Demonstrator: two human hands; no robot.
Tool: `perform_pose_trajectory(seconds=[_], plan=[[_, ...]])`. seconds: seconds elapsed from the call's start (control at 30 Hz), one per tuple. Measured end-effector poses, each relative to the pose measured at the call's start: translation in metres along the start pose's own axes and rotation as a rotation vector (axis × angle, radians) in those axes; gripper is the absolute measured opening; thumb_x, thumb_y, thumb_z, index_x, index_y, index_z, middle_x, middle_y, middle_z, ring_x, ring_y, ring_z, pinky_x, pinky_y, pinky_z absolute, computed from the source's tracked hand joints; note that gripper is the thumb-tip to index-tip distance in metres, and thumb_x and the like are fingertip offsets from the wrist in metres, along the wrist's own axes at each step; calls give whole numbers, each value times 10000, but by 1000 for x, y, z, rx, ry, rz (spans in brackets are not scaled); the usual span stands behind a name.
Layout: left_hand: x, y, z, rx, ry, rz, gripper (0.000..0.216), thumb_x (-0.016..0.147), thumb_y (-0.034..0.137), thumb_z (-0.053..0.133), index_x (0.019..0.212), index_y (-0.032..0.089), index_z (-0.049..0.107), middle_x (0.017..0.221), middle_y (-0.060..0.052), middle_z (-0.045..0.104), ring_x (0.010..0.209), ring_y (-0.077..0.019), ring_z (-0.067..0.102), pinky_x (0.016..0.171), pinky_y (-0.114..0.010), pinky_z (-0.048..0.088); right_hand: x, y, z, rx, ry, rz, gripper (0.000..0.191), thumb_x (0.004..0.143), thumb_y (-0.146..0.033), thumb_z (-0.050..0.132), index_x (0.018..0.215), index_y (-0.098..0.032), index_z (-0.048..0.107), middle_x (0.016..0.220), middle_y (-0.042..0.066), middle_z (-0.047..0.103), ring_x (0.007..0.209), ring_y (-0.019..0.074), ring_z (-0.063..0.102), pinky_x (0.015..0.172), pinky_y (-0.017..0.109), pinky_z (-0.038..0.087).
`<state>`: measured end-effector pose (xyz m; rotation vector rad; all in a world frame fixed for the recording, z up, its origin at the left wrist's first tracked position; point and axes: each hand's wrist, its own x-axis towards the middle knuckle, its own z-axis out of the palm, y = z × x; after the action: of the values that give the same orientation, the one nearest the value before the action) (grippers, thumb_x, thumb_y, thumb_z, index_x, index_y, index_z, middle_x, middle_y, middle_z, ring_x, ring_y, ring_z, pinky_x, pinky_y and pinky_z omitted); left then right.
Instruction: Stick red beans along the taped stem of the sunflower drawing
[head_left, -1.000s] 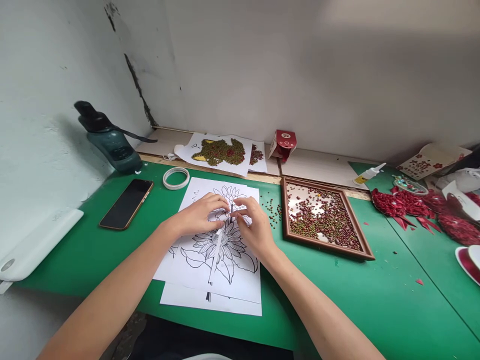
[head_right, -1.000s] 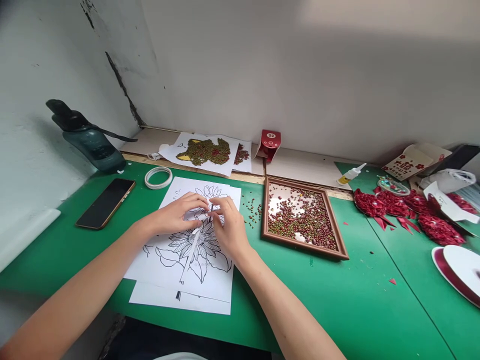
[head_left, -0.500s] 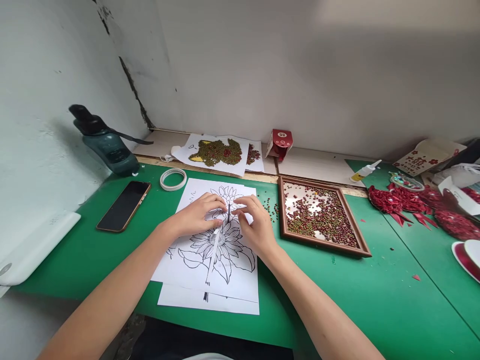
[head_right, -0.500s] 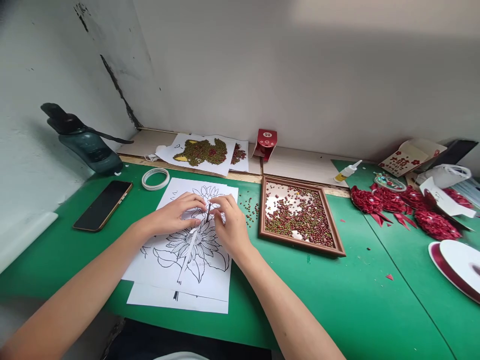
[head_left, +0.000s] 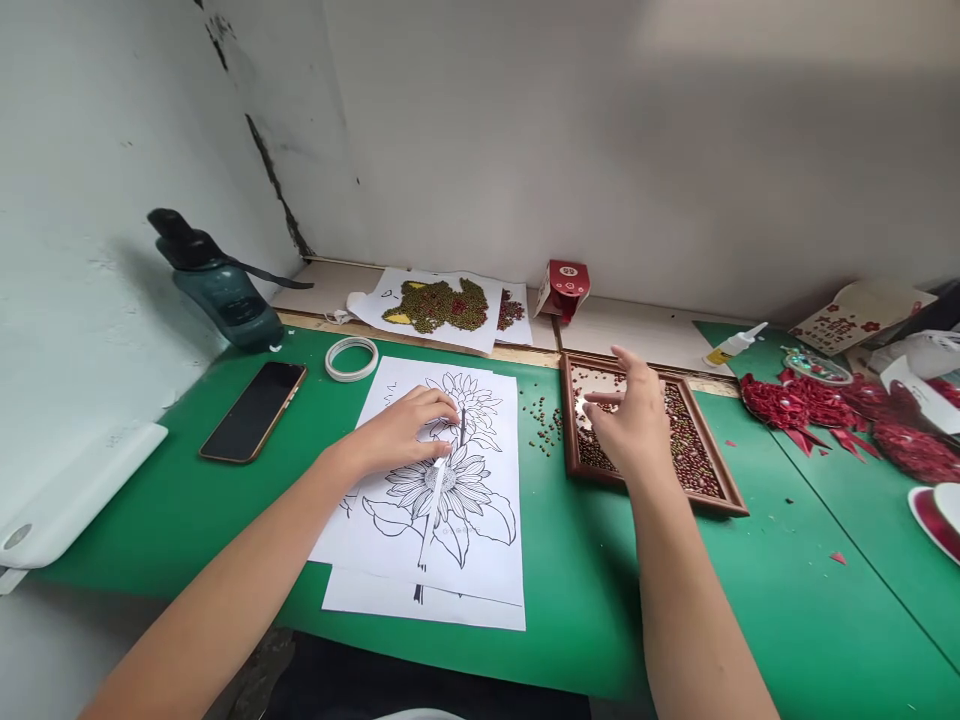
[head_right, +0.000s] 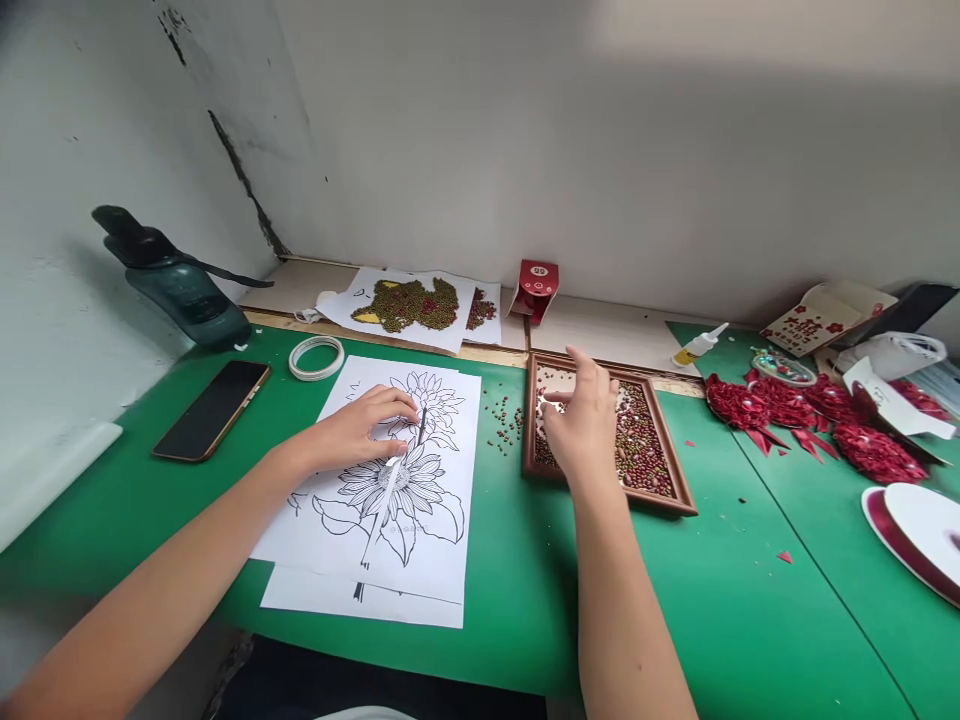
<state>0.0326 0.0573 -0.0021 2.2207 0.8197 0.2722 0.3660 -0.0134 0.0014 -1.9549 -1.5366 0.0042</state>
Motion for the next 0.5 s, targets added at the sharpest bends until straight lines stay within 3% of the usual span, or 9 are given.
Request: perform_pose_trajectory(seconds=[0.13,0.33,0.5], plan=[[-1,1,-1,11,-5,4,299,954,421,630,1229,306,655,1378,-16,576,1343,-263,488,1129,-419,423,2,14,-5,-8,-101,111,856,775,-189,619,1564,-329,320,1412,139,538,869,259,717,1040,617,434],[-1,0,-1,11,1,25,296,960,436,625,1220,299,656,1371,-27,581,1342,-269,486,1123,-417,425,0,15,-1,-57,-143,71,889,771,-210,628,1592,-293,297,1242,128,645,1068,325,667,1080,597,394],[-1,0,-1,18,0,30,311,951,457,641,1216,296,656,1364,-20,582,1331,-268,489,1115,-415,428,1,18,4,-99,-107,35,911,743,-203,632,1590,-283,308,1213,119,640,1141,340,623,1130,614,350]])
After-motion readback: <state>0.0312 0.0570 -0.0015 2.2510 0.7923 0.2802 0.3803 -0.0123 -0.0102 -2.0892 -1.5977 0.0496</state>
